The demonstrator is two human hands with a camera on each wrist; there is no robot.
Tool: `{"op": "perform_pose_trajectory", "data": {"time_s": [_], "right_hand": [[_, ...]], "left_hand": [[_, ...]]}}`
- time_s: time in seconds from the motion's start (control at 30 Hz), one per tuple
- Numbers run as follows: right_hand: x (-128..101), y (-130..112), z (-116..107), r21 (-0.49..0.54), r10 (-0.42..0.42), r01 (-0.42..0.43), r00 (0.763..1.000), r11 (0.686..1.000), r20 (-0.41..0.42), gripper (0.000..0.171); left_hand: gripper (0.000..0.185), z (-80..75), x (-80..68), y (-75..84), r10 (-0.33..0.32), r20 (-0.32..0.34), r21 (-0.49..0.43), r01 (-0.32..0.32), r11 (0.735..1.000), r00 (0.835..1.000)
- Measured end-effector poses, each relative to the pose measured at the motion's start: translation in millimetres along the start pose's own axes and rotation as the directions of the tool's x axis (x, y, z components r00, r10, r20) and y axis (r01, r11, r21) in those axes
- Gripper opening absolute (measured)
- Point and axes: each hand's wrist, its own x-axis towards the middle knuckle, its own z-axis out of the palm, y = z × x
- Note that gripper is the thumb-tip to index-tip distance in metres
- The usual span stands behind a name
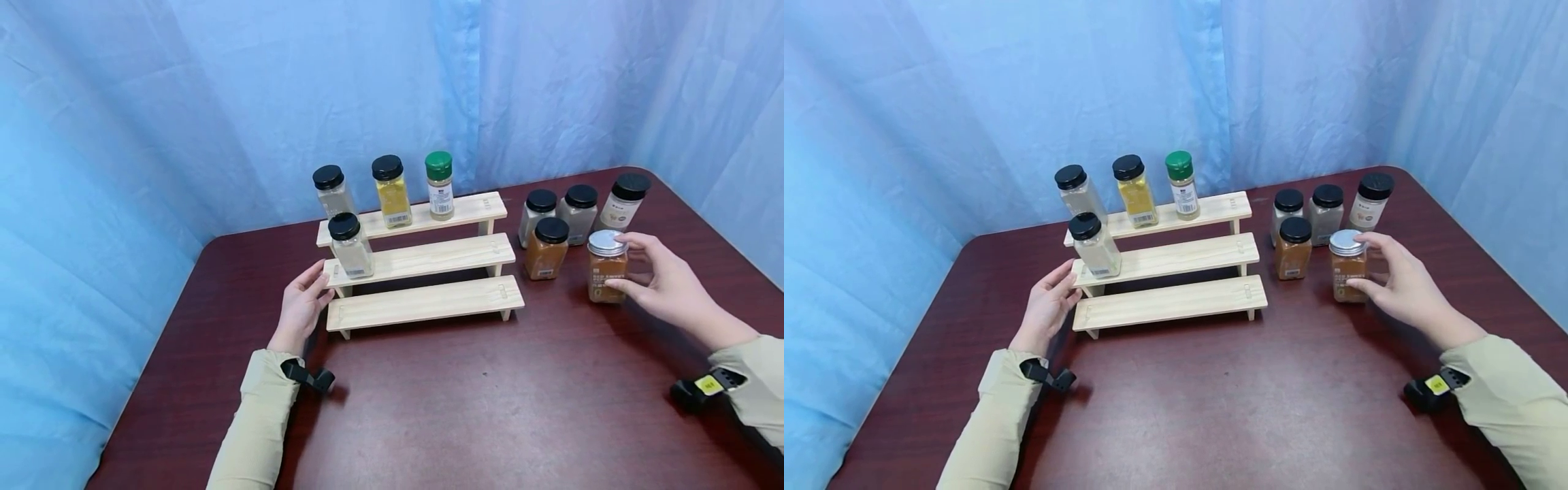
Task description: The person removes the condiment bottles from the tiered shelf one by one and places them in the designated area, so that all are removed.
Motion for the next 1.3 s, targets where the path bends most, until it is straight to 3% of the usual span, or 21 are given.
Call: {"op": "perform_pose_trajectory", "data": {"time_s": [0.7,0.9,1.13,1.3], "right_hand": [[29.8,10.1,10.0,0.047,0.065,-0.064,0.998,0.997,-0.02,0.075],[33.1,11.7,10.9,0.051,0.05,-0.048,0.998,0.998,-0.024,0.078],[35.3,11.2,8.1,0.053,0.084,-0.085,0.996,0.995,0.016,0.076],[36.7,14.4,7.2,0.044,0.093,-0.093,0.996,0.995,-0.002,0.074]], "left_hand": [[0.046,-0.6,0.5,-0.8,0.004,-0.004,0.011,-0.004,1.0,1.0],[0.045,0.3,1.1,-0.4,0.003,-0.002,0.017,-0.003,1.0,1.0],[0.045,0.0,1.2,-1.2,-0.001,-0.004,0.017,0.001,1.0,1.0],[0.045,-0.7,0.8,-1.3,-0.004,0.002,0.024,0.004,1.0,1.0]]}}
